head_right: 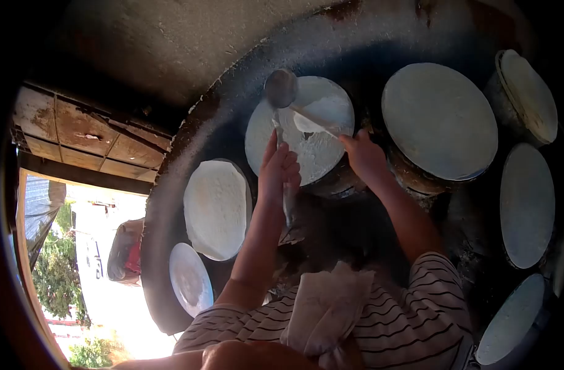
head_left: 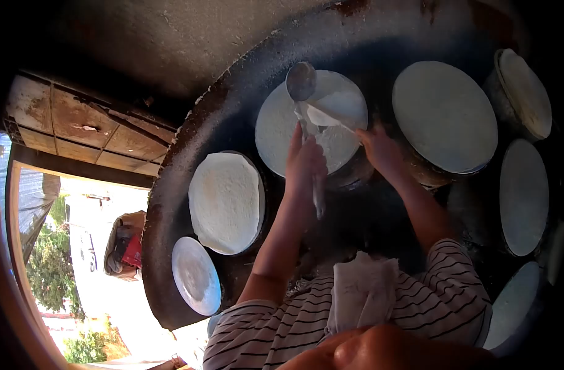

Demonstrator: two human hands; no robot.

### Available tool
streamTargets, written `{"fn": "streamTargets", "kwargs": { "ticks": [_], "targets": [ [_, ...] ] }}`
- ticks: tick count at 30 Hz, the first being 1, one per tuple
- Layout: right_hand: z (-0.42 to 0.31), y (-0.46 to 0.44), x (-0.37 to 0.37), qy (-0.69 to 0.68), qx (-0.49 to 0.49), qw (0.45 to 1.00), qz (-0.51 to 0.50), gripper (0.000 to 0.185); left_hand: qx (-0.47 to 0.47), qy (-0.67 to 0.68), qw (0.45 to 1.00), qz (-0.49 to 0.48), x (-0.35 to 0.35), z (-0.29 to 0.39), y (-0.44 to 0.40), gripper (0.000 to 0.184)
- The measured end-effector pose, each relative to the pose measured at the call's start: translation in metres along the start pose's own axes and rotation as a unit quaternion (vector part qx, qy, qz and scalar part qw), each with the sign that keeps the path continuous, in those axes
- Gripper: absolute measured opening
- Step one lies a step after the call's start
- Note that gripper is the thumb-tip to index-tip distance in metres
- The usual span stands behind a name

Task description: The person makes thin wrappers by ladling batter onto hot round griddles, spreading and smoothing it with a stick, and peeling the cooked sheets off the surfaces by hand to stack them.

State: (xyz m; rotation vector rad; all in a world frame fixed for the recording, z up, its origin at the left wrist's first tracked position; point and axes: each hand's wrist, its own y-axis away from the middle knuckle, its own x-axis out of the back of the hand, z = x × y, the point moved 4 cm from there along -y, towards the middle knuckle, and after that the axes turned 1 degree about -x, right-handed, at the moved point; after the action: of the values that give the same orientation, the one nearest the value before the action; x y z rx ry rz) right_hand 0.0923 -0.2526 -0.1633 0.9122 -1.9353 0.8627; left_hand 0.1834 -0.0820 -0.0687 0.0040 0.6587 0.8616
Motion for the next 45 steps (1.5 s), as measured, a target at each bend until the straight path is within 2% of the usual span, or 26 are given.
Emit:
{"fn": "streamTargets", "kwargs": {
  "ticks": [2,4,7,11,13,15,18,19,21,23,25,26,27,28,29,30,31,32,33,35,37,39,41,42,44,45],
  "targets": [
    [0.054,0.023,0.009,-0.01,-0.086,0.996,0.028,0.03,0.063,0.133,0.986,-0.073,0.02,0.015,0.008,0.034],
    [0.049,0.046,0.014,-0.014,-0.036,0.999,0.008,0.031,0.074,0.157,0.985,-0.014,0.032,0.022,0.016,0.021],
    [0.016,0.049,-0.002,0.019,0.016,0.999,-0.039,0.032,0.126,0.239,0.963,-0.01,0.038,0.013,0.005,0.015],
    [0.05,0.0,-0.001,-0.029,0.013,0.999,0.019,0.029,0.245,0.408,0.879,0.008,0.044,0.002,0.01,0.003],
    [0.044,-0.002,0.008,-0.025,0.045,0.997,-0.06,0.029,0.23,0.354,0.906,0.038,0.043,0.004,0.014,0.004],
    [0.03,0.019,0.019,-0.029,0.096,0.989,-0.109,0.029,0.181,0.335,0.923,0.058,0.045,0.003,0.003,0.024],
    [0.036,0.057,0.038,-0.029,0.094,0.99,-0.099,0.032,0.147,0.324,0.932,0.068,0.037,0.004,-0.013,0.023],
    [0.046,0.063,0.036,-0.064,0.053,0.996,-0.041,0.032,0.15,0.343,0.927,0.022,0.04,0.002,-0.021,0.025],
    [0.069,0.098,0.007,-0.125,-0.021,0.991,0.037,0.032,0.143,0.338,0.93,0.019,0.049,-0.006,-0.023,0.026],
    [0.031,0.116,-0.023,-0.273,-0.161,0.945,-0.083,0.033,0.132,0.338,0.93,0.061,0.051,-0.024,-0.016,0.027],
    [-0.021,0.116,-0.027,-0.397,-0.288,0.856,-0.164,0.031,0.098,0.314,0.933,0.148,0.043,-0.059,-0.006,0.026],
    [-0.035,0.111,-0.03,-0.4,-0.27,0.859,-0.172,0.031,0.061,0.277,0.943,0.174,0.034,-0.074,0.002,0.026],
    [-0.041,0.107,-0.035,-0.403,-0.248,0.863,-0.178,0.031,0.022,0.308,0.937,0.166,0.023,-0.084,0.008,0.025],
    [-0.041,0.1,-0.034,-0.317,-0.078,0.944,-0.04,0.03,0.051,0.401,0.899,0.168,0.023,-0.092,0.006,0.023],
    [-0.045,0.101,-0.032,-0.211,0.096,0.967,0.102,0.03,0.076,0.518,0.848,0.082,0.017,-0.087,0.008,0.023],
    [-0.05,0.096,-0.017,-0.182,0.073,0.981,0.001,0.029,0.104,0.62,0.777,-0.007,0.015,-0.077,0.014,0.022],
    [-0.044,0.08,0.0,-0.221,0.042,0.974,0.022,0.029,0.134,0.708,0.688,-0.087,0.016,-0.067,0.019,0.022],
    [-0.032,0.071,0.009,-0.263,0.0,0.964,0.027,0.029,0.125,0.735,0.664,-0.048,0.017,-0.061,0.031,0.023],
    [-0.018,0.075,0.006,-0.301,-0.051,0.952,0.019,0.029,0.111,0.737,0.662,-0.073,0.015,-0.055,0.049,0.024],
    [0.014,0.072,-0.013,-0.245,-0.119,0.962,-0.029,0.03,0.081,0.744,0.649,-0.138,0.002,-0.036,0.08,0.026],
    [-0.009,0.095,-0.011,-0.18,-0.065,0.981,-0.035,0.031,0.07,0.74,0.645,-0.176,0.001,-0.012,0.111,0.031],
    [-0.039,0.115,-0.021,-0.148,-0.018,0.984,-0.092,0.033,0.045,0.729,0.653,-0.199,0.017,0.007,0.139,0.032],
    [-0.035,0.109,-0.04,-0.225,-0.016,0.966,-0.125,0.034,0.005,0.705,0.668,-0.238,0.046,0.016,0.18,0.033],
    [-0.024,0.095,-0.035,-0.22,0.008,0.971,-0.087,0.033,-0.019,0.692,0.678,-0.245,0.064,0.02,0.211,0.035],
    [0.002,0.098,-0.015,-0.239,-0.129,0.962,-0.04,0.031,-0.099,0.645,0.712,-0.258,0.108,0.02,0.297,0.04],
    [0.017,0.117,-0.019,-0.28,-0.071,0.956,-0.057,0.03,-0.158,0.6,0.746,-0.24,0.128,0.023,0.341,0.038]
  ]
}}
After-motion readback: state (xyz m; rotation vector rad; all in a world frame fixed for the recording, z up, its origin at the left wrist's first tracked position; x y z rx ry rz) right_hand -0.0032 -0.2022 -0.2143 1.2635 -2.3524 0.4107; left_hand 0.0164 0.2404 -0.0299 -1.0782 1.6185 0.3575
